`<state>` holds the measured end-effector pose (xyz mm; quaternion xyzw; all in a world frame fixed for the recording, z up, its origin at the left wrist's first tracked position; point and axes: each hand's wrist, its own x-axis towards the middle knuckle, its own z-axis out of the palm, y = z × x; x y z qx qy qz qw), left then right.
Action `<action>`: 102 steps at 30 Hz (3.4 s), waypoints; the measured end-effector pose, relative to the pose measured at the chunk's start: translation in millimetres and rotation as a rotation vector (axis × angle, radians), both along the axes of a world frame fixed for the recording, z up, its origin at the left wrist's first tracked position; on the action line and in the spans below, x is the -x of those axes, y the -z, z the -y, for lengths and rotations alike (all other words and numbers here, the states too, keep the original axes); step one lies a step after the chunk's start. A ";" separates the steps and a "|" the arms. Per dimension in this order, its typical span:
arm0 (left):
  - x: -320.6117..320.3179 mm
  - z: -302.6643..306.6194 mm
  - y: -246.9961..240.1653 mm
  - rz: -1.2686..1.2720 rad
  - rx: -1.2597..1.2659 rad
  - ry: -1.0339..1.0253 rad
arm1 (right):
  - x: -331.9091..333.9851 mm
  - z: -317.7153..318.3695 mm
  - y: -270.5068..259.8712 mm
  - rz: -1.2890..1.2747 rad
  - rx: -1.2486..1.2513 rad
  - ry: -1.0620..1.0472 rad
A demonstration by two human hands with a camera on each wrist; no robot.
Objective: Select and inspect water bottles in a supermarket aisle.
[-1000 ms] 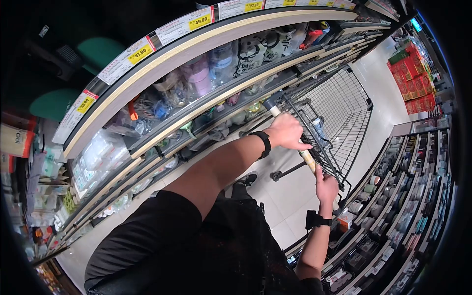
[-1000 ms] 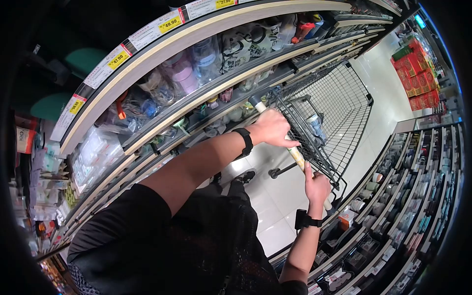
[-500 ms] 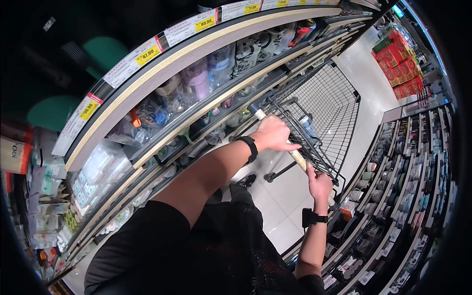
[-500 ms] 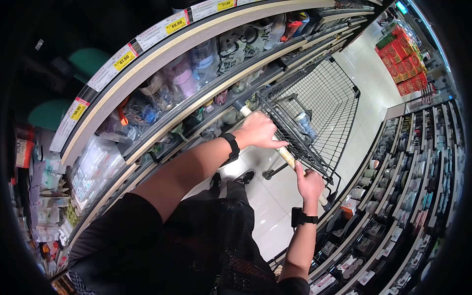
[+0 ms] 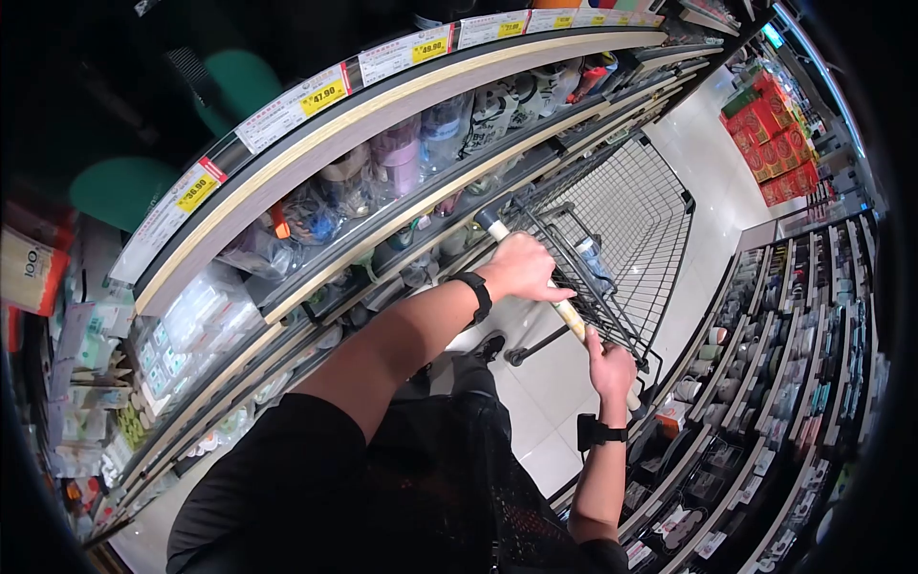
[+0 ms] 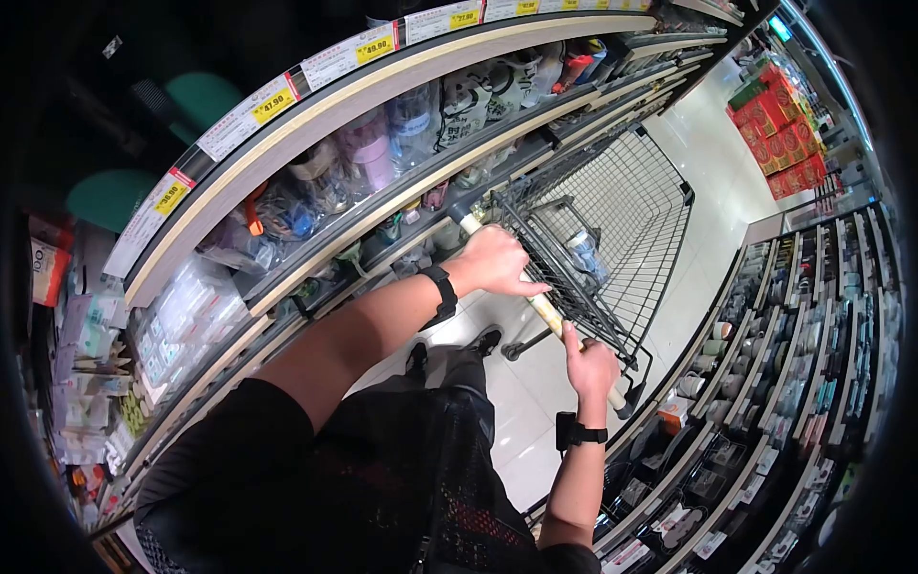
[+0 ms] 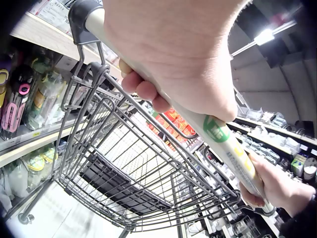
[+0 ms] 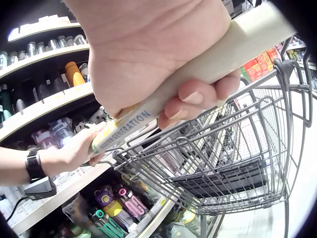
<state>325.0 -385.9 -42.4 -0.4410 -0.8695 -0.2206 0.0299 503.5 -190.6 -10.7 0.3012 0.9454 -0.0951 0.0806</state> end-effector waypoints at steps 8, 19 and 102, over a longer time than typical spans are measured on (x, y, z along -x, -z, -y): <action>-1.1 0.6 5.2 -0.042 -0.055 -0.014 | 1.2 0.4 -1.5 0.005 0.015 -0.001; -63.4 77.6 15.5 -0.164 -0.489 -0.158 | 2.5 0.7 -6.9 0.016 0.041 -0.004; -79.0 139.4 -96.8 1.029 -1.163 0.106 | 27.4 131.5 -47.9 -0.342 1.609 -0.615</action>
